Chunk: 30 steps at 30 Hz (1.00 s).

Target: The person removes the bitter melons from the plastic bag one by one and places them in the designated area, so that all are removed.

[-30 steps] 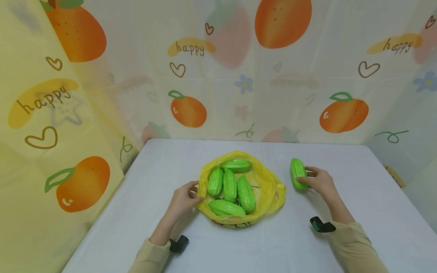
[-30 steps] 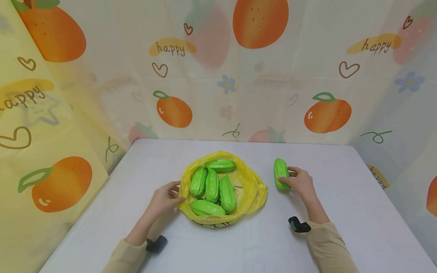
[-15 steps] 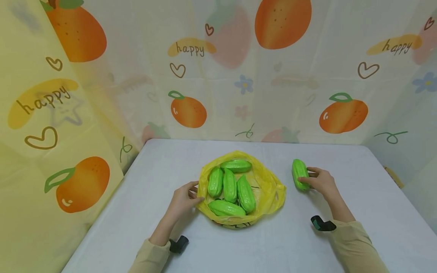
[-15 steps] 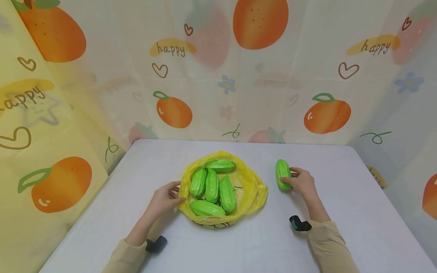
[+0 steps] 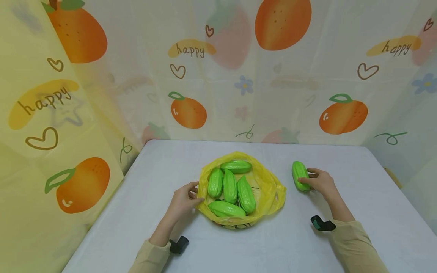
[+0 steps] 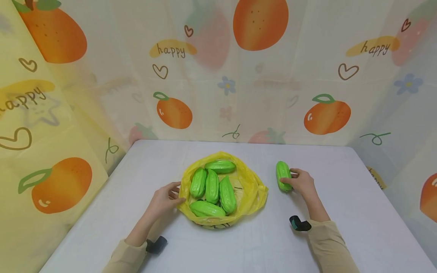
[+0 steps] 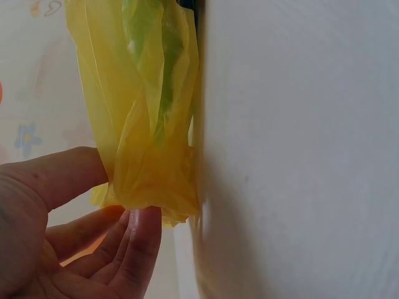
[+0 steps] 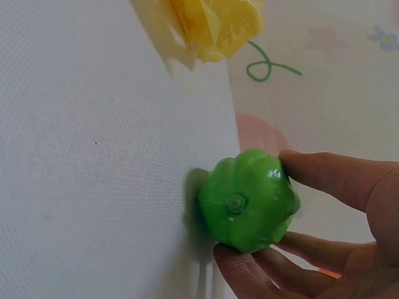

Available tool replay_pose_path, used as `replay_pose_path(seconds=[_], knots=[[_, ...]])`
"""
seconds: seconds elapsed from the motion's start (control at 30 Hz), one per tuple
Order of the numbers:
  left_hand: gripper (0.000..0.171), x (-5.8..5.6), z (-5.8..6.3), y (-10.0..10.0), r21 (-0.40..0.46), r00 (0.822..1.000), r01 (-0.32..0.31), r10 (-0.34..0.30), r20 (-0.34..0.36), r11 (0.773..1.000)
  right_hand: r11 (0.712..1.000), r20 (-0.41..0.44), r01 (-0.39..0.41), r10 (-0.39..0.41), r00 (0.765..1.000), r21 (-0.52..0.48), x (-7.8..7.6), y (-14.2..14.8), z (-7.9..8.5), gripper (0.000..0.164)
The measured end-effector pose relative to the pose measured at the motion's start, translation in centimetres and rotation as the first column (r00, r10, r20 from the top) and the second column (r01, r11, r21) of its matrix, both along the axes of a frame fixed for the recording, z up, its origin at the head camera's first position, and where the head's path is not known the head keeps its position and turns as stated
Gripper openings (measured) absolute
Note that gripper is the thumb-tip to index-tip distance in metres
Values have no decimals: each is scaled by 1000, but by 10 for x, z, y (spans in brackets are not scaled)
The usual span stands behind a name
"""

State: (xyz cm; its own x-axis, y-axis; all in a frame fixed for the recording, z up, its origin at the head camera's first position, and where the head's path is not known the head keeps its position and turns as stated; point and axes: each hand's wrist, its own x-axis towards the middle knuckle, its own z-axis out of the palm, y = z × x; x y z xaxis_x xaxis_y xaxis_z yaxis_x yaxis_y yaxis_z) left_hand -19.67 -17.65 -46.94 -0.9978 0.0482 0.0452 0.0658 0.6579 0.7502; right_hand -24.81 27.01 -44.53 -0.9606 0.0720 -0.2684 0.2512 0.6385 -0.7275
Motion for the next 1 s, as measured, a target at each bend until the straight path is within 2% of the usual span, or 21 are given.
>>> replay_pose_path(seconds=[1.0], knots=[[54,0,0,-1,-10,1000,-6,6,-2,1000,1000,20,-15,15,1000,-3,0,4,-3,84]])
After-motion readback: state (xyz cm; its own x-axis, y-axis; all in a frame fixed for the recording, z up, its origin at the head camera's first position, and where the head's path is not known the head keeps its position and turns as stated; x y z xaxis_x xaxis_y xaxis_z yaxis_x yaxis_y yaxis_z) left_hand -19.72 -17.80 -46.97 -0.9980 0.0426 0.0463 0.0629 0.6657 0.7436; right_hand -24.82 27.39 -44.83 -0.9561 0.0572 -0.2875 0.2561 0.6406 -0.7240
